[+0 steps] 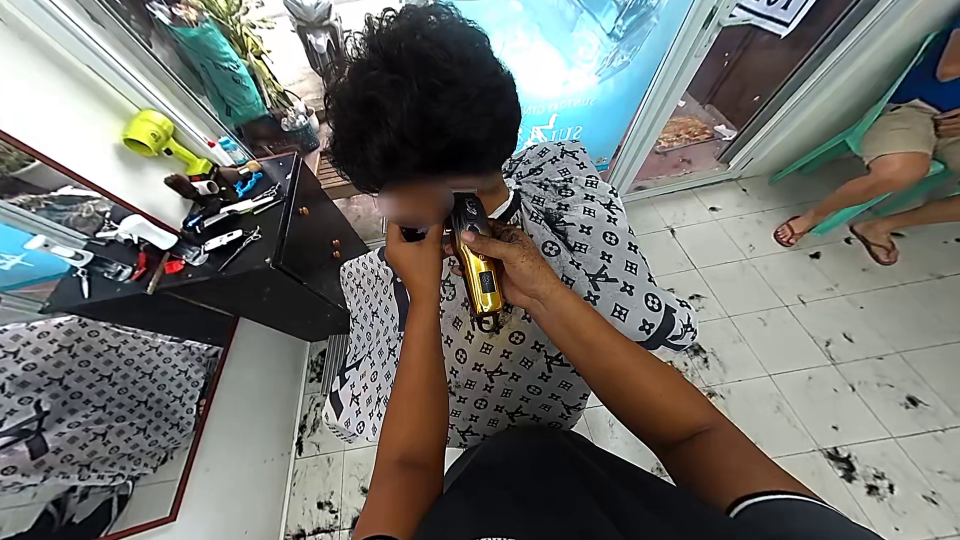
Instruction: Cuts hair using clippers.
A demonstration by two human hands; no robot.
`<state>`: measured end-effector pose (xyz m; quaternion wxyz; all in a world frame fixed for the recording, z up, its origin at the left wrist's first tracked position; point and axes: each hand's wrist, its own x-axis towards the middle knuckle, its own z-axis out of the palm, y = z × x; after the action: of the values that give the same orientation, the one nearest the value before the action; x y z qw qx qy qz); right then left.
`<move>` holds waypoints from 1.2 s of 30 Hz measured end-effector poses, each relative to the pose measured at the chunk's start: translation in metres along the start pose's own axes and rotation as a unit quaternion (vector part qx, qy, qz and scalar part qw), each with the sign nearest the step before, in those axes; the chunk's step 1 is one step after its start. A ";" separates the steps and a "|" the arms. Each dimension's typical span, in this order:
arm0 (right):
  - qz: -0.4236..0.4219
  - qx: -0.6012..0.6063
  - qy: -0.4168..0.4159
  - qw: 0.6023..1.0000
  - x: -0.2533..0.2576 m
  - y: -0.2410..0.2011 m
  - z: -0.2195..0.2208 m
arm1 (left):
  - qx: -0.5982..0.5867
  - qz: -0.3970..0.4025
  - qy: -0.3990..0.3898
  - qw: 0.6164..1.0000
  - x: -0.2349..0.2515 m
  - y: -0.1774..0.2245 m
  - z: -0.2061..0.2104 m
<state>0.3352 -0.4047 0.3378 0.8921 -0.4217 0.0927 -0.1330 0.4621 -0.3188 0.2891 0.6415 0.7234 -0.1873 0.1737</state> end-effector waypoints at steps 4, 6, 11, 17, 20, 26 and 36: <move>0.014 0.042 0.009 0.999 -0.001 -0.002 -0.003 | -0.016 -0.003 0.004 1.000 0.000 -0.001 0.002; 0.011 0.040 0.013 0.999 -0.001 -0.004 -0.002 | -0.022 -0.002 0.003 1.000 0.000 -0.001 0.002; 0.002 0.030 0.011 0.999 0.001 -0.004 -0.003 | -0.017 0.004 0.001 1.000 0.000 -0.001 0.001; -0.010 0.003 0.021 1.000 -0.002 -0.005 -0.005 | -0.008 0.014 -0.001 1.000 0.000 0.001 0.000; -0.010 0.021 0.023 0.999 -0.003 -0.005 -0.007 | -0.005 0.022 -0.001 1.000 -0.001 -0.001 0.001; -0.019 0.006 0.002 1.000 -0.004 -0.012 -0.019 | -0.014 0.025 -0.002 1.000 -0.003 0.003 -0.001; 0.085 -0.084 -0.098 0.988 0.016 -0.042 -0.078 | -0.030 0.050 -0.007 0.998 -0.002 0.009 -0.004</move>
<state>0.3225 -0.4919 0.3204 0.8661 -0.4971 0.0515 -0.0069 0.4557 -0.3156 0.2965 0.6521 0.6949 -0.2328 0.1942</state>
